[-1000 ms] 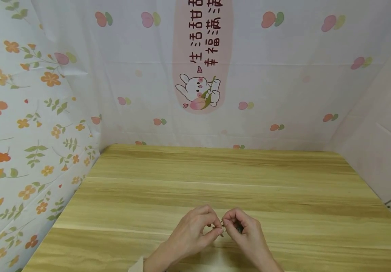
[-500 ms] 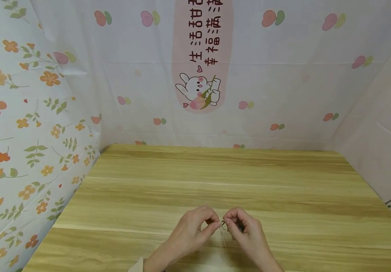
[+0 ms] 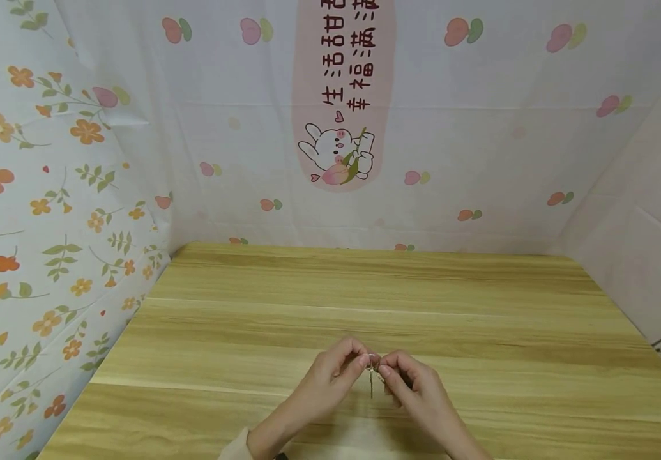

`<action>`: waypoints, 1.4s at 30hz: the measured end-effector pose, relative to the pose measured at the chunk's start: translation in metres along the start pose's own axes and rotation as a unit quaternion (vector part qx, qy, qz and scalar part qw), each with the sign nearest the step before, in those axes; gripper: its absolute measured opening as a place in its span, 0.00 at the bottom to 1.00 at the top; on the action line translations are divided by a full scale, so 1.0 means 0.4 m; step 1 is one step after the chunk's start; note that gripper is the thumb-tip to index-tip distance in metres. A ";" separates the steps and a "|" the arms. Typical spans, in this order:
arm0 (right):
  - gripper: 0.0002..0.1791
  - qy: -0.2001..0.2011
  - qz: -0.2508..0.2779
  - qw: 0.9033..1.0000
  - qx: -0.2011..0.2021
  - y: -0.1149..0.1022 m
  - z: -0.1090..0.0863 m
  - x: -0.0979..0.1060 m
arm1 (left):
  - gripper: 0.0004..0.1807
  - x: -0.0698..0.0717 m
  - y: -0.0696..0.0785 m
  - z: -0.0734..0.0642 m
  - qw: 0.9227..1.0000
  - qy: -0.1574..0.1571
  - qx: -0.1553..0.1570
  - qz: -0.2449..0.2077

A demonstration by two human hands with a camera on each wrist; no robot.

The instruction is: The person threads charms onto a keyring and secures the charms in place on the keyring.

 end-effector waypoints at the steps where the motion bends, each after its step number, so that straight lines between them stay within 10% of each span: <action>1: 0.06 -0.014 -0.004 1.000 -0.001 0.002 0.002 0.004 | 0.10 -0.002 -0.004 0.003 1.000 -0.004 0.014 -0.006; 12: 0.13 -0.145 0.018 0.982 -0.118 0.041 0.019 0.061 | 0.12 -0.010 -0.049 0.040 0.980 -0.015 0.144 -0.138; 26: 0.05 -0.106 -0.210 0.970 -0.056 0.121 0.070 0.090 | 0.03 0.018 -0.150 0.090 0.985 -0.031 0.112 0.129; 42: 0.10 -0.090 -0.360 0.928 -0.023 0.149 0.092 0.062 | 0.04 0.016 -0.175 0.094 0.969 -0.036 0.114 0.216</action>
Point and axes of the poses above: each hand's wrist, its own z-axis towards the middle knuckle, its own x-axis out of the back of the hand, y = z × x, the point moved 2 cm from there along z, towards the middle knuckle, and after that the axes turned 3 degrees about -x, right-handed, at the moved point
